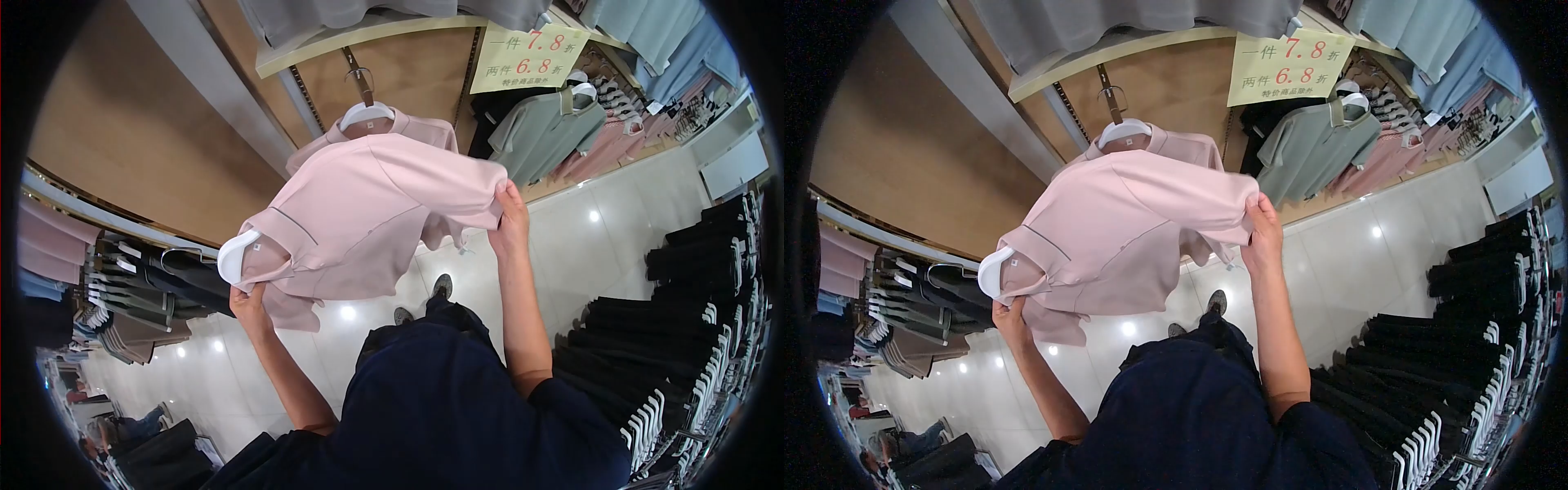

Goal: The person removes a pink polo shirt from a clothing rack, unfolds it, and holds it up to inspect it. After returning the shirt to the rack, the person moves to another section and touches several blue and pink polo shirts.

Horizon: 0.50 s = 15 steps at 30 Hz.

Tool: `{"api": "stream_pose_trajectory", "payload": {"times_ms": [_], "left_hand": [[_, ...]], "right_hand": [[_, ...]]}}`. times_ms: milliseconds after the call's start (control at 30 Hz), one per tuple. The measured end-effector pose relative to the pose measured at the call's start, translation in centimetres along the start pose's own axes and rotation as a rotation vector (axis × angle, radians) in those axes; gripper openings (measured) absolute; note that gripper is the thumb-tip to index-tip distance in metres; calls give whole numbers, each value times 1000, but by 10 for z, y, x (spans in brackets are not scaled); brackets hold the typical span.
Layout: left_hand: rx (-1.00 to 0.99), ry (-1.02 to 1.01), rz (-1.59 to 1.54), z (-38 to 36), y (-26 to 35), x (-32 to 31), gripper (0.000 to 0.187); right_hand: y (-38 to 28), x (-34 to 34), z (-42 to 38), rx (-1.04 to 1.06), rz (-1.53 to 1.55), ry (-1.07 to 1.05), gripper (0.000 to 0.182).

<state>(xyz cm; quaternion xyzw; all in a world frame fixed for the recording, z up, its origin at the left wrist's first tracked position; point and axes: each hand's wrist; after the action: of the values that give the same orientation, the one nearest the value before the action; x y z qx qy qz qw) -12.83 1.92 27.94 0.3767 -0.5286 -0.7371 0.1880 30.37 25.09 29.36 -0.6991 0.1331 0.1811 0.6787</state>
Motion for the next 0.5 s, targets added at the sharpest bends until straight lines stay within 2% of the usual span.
{"api": "stream_pose_trajectory", "payload": {"times_ms": [100, 200, 300, 400, 500], "left_hand": [[-11, 0, 17, 1, -1, 2, 38], [-27, -1, 35, 0, 3, -3, 37], [-57, 24, 43, -2, 10, -11, 37], [-80, 49, 33, -2, 12, -10, 37], [-112, 65, 35, -2, 10, -9, 37]], "right_hand": [[-6, -6, -3, -60, 18, -120, 34], [-11, -21, -8, -189, -10, -58, 39], [-4, -14, -11, -211, -114, -187, 37], [1, -11, -12, -185, -266, -108, 35], [-20, -29, -18, -33, -143, 31, 29]]}}
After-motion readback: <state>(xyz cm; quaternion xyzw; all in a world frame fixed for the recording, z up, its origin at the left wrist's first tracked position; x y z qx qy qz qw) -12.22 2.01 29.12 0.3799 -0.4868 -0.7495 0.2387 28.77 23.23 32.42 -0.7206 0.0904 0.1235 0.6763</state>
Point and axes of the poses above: each hand's wrist, its own z-axis towards the middle knuckle, its own x-axis out of the back of the hand, y = z × x, and after that the axes turned 15 degrees about -z, right-handed
